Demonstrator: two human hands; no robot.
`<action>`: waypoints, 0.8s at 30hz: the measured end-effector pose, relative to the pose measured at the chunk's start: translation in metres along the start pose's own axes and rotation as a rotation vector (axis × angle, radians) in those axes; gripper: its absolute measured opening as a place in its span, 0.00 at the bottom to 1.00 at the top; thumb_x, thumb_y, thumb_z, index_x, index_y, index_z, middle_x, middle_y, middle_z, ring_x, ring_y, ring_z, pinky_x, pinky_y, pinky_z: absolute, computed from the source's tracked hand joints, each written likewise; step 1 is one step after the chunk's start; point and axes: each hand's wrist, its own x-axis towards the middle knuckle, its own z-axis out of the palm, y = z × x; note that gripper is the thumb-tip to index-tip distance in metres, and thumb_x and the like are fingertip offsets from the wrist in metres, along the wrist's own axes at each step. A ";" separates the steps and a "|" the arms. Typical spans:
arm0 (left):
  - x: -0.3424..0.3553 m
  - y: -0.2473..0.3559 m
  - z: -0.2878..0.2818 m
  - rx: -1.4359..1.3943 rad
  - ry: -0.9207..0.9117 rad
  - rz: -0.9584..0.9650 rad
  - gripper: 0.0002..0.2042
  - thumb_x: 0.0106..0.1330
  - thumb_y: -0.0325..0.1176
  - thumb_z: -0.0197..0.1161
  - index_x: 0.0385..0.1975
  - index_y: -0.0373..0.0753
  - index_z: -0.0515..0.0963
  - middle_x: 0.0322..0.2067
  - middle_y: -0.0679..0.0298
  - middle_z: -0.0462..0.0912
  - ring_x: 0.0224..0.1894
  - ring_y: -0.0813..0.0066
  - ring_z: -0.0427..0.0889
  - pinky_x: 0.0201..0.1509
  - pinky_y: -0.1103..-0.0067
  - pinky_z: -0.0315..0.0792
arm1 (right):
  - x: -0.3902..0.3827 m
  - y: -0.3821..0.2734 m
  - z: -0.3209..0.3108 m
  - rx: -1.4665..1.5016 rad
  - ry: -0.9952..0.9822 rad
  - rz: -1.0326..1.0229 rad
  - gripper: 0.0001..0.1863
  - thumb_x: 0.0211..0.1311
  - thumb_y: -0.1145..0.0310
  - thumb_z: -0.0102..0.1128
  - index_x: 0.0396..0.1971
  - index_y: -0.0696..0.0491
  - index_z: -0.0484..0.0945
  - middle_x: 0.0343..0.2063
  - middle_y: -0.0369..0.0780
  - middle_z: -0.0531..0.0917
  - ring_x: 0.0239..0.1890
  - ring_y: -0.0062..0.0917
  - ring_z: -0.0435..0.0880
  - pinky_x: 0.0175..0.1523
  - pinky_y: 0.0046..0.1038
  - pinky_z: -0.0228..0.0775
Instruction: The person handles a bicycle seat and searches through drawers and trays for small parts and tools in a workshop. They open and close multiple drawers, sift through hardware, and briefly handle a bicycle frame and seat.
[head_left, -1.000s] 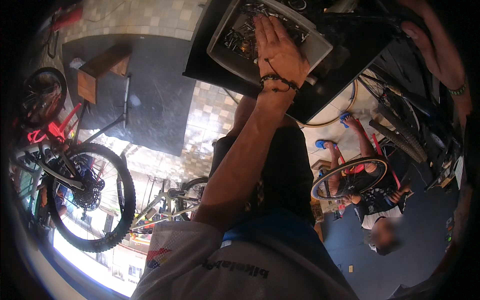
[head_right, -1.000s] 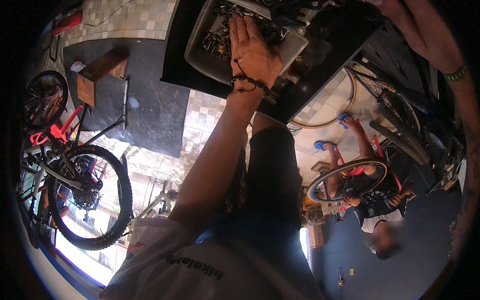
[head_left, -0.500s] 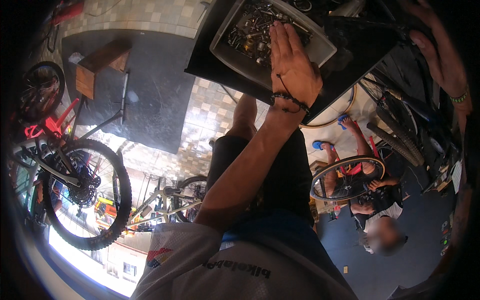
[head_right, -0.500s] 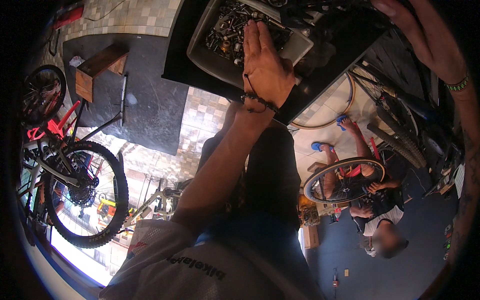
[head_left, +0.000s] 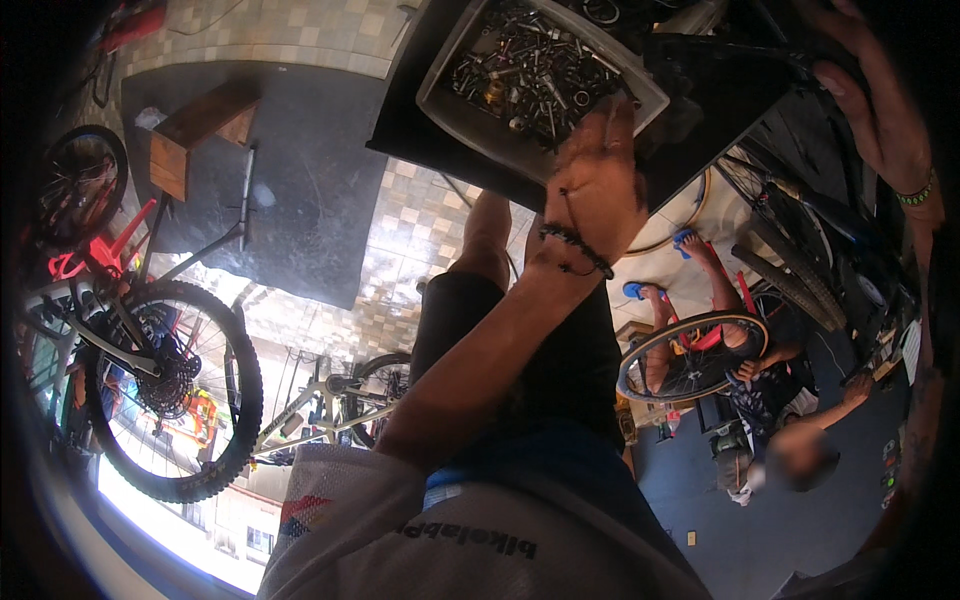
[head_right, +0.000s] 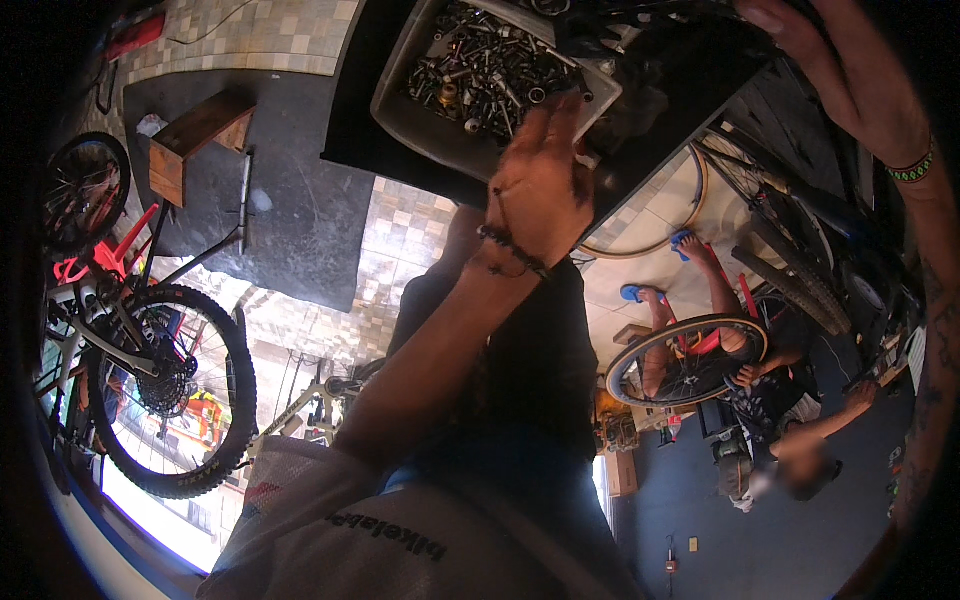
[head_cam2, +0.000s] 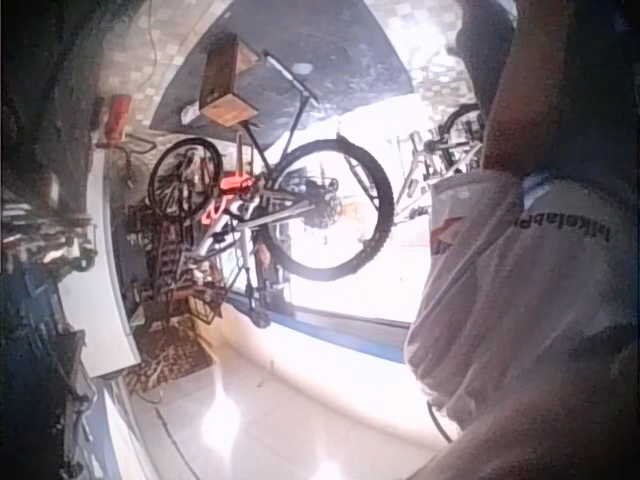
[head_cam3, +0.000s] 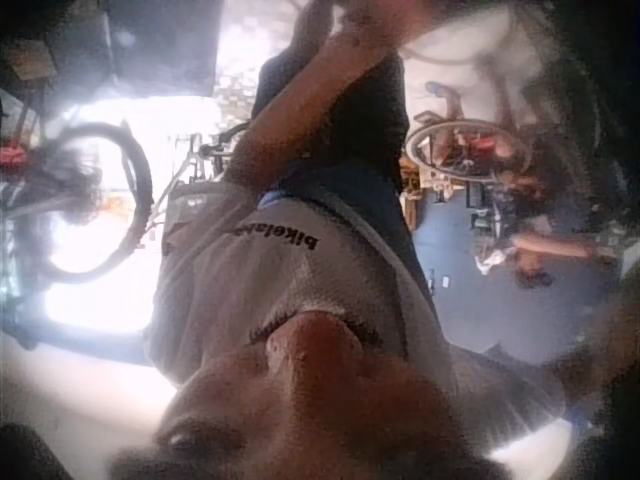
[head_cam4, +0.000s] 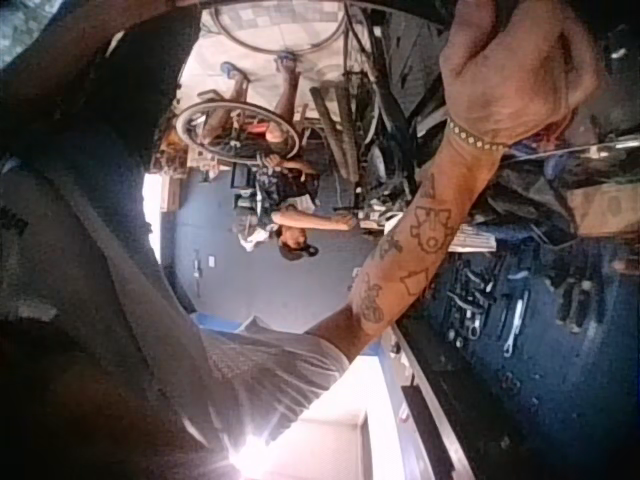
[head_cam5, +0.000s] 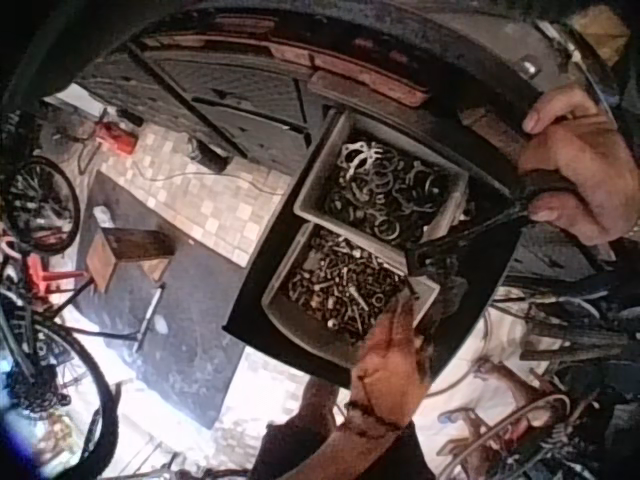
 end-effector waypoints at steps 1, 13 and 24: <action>0.000 -0.003 -0.007 0.031 0.017 0.024 0.31 0.57 0.23 0.65 0.66 0.36 0.72 0.60 0.45 0.76 0.60 0.44 0.79 0.64 0.59 0.77 | -0.001 0.000 0.001 0.001 -0.001 0.004 0.23 0.71 0.51 0.65 0.38 0.61 0.81 0.28 0.43 0.85 0.28 0.42 0.84 0.59 0.41 0.72; 0.039 -0.067 -0.051 0.552 0.016 -0.113 0.29 0.70 0.37 0.59 0.72 0.41 0.69 0.76 0.52 0.63 0.72 0.46 0.69 0.75 0.58 0.66 | -0.001 0.008 0.008 0.015 0.024 -0.032 0.23 0.71 0.51 0.65 0.37 0.61 0.81 0.27 0.43 0.85 0.28 0.41 0.84 0.59 0.40 0.72; -0.051 -0.011 -0.049 0.354 -0.189 0.116 0.25 0.61 0.33 0.68 0.59 0.32 0.77 0.54 0.51 0.83 0.63 0.55 0.78 0.78 0.58 0.61 | -0.006 0.006 0.003 -0.012 -0.006 -0.016 0.23 0.71 0.51 0.65 0.37 0.61 0.81 0.27 0.43 0.84 0.28 0.41 0.84 0.59 0.40 0.72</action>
